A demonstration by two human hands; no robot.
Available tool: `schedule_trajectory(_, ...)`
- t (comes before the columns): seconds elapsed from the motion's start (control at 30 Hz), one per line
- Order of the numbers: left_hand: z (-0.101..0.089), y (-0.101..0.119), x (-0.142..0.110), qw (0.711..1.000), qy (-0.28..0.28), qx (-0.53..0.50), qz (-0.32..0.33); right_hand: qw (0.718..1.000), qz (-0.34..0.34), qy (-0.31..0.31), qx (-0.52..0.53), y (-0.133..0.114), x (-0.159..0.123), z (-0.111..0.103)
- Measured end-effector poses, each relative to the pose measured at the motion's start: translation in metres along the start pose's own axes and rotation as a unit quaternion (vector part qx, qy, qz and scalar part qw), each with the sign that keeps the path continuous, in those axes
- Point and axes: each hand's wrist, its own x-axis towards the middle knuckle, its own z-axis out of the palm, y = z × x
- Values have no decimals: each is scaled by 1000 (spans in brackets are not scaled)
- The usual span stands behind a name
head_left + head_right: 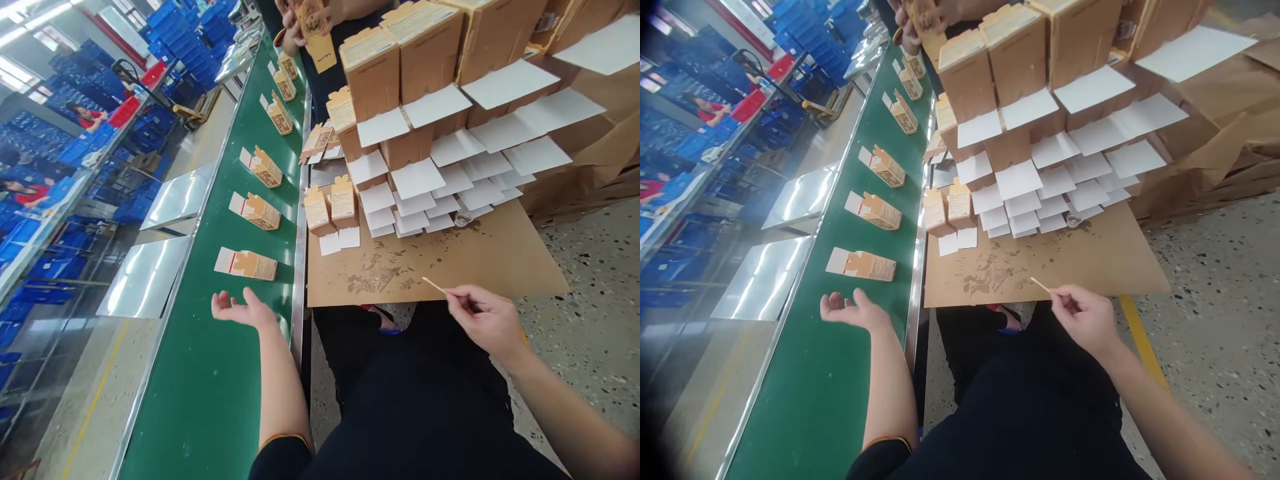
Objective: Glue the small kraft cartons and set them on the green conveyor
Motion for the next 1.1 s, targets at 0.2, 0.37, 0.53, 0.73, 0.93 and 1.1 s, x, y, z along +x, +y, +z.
schedule_trajectory(0.2,120,66,5,954,-252,-116,-116,991,15,76,-108,18,36,-44)
schedule_trajectory(0.37,202,110,4,860,-431,-49,-270,972,9,31,-231,17,113,-56)
schedule_trajectory(0.53,160,95,-20,865,-402,-126,-273,952,43,-51,-297,28,161,-49)
schedule_trajectory(0.73,72,77,-63,823,-361,-316,-304,955,40,-46,-289,34,154,-48)
schedule_trajectory(0.93,61,89,-107,820,-415,-292,-265,991,-33,-97,-91,8,69,18)
schedule_trajectory(1.1,64,89,-111,837,-435,-246,-224,984,-85,-151,-49,-7,32,100)
